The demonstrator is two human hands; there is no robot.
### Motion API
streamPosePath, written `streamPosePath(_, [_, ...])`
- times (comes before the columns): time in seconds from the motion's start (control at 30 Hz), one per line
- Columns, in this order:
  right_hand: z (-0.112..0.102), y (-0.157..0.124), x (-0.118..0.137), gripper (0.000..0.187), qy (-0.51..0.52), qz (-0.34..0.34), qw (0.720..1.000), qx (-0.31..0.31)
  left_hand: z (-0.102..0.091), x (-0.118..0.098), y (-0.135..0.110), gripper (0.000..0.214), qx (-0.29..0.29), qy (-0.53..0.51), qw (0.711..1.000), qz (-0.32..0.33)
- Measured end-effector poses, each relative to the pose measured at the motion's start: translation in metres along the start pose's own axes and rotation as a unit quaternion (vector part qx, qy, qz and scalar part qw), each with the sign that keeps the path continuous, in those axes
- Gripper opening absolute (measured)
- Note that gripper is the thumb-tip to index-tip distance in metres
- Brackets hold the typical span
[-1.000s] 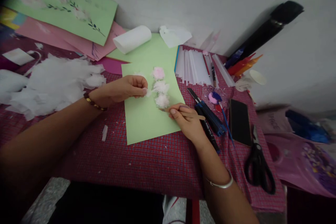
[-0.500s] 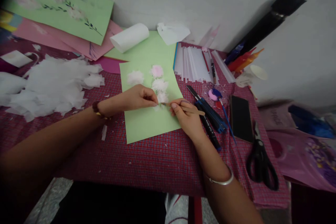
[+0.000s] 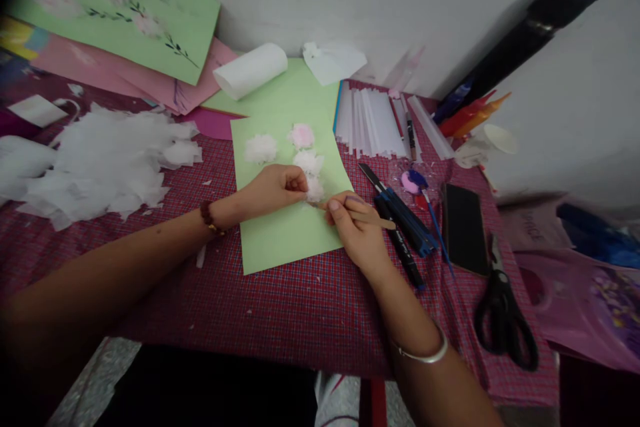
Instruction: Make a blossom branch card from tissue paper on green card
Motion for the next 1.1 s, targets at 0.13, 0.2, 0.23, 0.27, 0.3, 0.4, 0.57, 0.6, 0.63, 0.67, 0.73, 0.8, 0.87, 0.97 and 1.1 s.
streamPosePath(0.13, [0.002,0.002,0.002,0.029,-0.039,-0.014,0.999,0.013,0.0,-0.001,0.0,0.004,-0.005,0.002,1.0,-0.001])
streamPosePath(0.2, [0.004,0.002,0.003,0.03,-0.06,-0.019,0.998,0.025,-0.002,0.0,0.001,0.005,-0.012,0.001,1.0,0.002])
streamPosePath(0.23, [0.004,0.002,0.003,0.031,-0.068,-0.022,0.997,0.031,-0.003,0.001,0.001,0.005,-0.018,-0.003,1.0,0.001])
streamPosePath(0.27, [0.005,0.002,0.004,0.031,-0.076,-0.027,0.996,0.037,-0.005,0.002,0.001,0.006,-0.024,-0.011,1.0,-0.005])
streamPosePath(0.3, [0.005,0.002,0.005,0.03,-0.082,-0.033,0.995,0.043,-0.007,0.004,0.001,0.007,-0.027,-0.024,0.999,-0.014])
streamPosePath(0.4, [0.007,0.002,0.007,0.026,-0.098,-0.066,0.991,0.062,-0.01,0.01,0.0,0.009,-0.013,-0.07,0.997,-0.044])
streamPosePath(0.57, [0.014,-0.002,0.011,0.016,-0.138,-0.112,0.979,0.1,-0.01,0.012,-0.002,0.008,-0.006,-0.073,0.997,-0.036])
streamPosePath(0.6, [0.016,-0.003,0.012,0.015,-0.145,-0.12,0.976,0.11,-0.01,0.013,-0.001,0.008,-0.007,-0.074,0.997,-0.033])
streamPosePath(0.63, [0.018,-0.005,0.014,0.015,-0.153,-0.127,0.972,0.123,-0.009,0.013,-0.001,0.008,-0.007,-0.076,0.997,-0.03])
streamPosePath(0.67, [0.02,-0.006,0.015,0.015,-0.162,-0.132,0.968,0.137,-0.009,0.014,0.0,0.007,-0.007,-0.078,0.997,-0.028])
streamPosePath(0.73, [0.024,-0.008,0.018,0.016,-0.175,-0.136,0.961,0.164,-0.009,0.015,0.0,0.006,-0.008,-0.082,0.996,-0.024])
streamPosePath(0.8, [0.022,-0.008,0.018,0.016,-0.155,-0.126,0.967,0.156,-0.009,0.015,0.0,0.005,-0.006,-0.091,0.995,-0.03])
streamPosePath(0.87, [0.011,-0.006,0.012,0.018,-0.087,-0.081,0.989,0.084,-0.008,0.016,-0.001,0.005,0.001,-0.113,0.993,-0.043])
streamPosePath(0.97, [-0.008,-0.004,-0.009,0.025,0.07,0.04,0.994,-0.076,-0.01,0.018,0.0,0.007,0.019,-0.19,0.979,-0.071])
streamPosePath(1.1, [-0.012,-0.002,-0.028,0.03,0.169,0.12,0.971,-0.12,-0.029,0.013,0.003,0.015,0.033,-0.335,0.932,-0.133])
Point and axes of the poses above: each hand's wrist, its own y-axis towards the middle knuckle, its own z-axis out of the palm, x = y × z, the point moved 6 cm from there along y, towards the middle knuckle, and after that the axes turned 12 degrees about -z, right-handed, at the moved point
